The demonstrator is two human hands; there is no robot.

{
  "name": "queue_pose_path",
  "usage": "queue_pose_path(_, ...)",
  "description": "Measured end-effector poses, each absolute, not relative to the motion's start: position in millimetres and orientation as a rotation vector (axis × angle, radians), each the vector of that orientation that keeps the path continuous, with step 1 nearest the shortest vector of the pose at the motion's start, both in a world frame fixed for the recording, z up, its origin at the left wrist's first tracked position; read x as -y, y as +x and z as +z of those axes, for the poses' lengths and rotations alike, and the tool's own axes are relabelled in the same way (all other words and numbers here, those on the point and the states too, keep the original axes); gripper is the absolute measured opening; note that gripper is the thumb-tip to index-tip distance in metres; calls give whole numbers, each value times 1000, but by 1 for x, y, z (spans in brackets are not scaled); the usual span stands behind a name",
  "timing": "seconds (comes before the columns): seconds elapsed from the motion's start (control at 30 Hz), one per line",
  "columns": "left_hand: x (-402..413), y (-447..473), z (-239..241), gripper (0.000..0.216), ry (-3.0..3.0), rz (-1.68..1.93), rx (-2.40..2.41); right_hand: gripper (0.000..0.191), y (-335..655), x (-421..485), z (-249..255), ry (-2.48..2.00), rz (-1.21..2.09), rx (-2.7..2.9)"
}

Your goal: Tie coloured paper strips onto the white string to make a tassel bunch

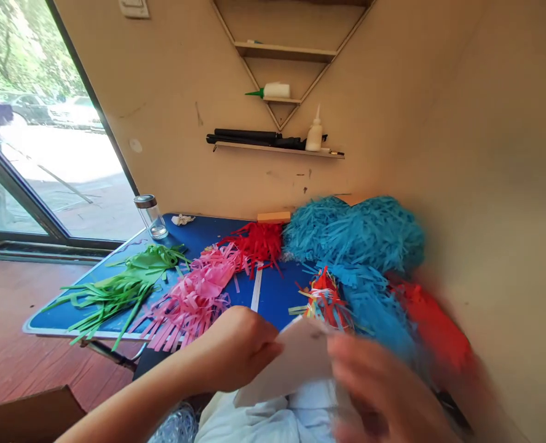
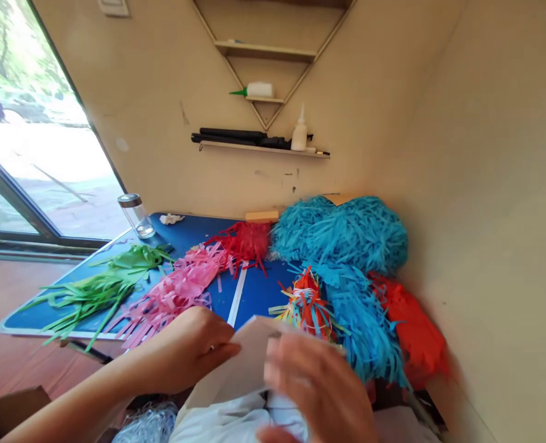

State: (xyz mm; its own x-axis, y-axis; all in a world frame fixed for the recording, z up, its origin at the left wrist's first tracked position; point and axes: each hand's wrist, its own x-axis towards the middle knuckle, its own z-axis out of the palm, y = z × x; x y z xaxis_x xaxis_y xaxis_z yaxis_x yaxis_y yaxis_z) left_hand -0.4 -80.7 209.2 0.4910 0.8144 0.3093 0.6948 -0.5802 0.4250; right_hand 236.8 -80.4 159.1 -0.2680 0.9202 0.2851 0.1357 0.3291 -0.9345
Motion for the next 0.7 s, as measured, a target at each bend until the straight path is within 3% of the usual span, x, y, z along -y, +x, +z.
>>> queue_pose_path(0.07, 70, 11, 224, 34, 2526, 606, -1155, 45, 233, 58, 170, -939, 1023, 1812)
queue_pose_path(0.17, 57, 20, 224, 24, 2316, 664, -1150, 21, 228, 25, 170, -1010, 1071, 1907)
queue_pose_path(0.23, 52, 18, 206, 19, 2017, 847, -1213, 29, 231, 10, 156, -1114, 1136, 1675)
queue_pose_path(0.33, 50, 15, 162, 33, 1582, 1219, -1193, 41, 242, -1, 121, -1157, 1199, 1268)
queue_pose_path(0.47, 52, 24, 115, 29, 1445, 1406, -1230, 42, 255, 0, 82, -1157, 1199, 1098)
queue_pose_path(0.57, 53, 32, 108, 23, 1593, 1464, -1302, 36, 264, -2, 81, -1187, 1075, 1306)
queue_pose_path(0.7, 52, 36, 108, 21, 1817, 1514, -1386, 17, 270, -4, 114, -1057, 747, 2032)
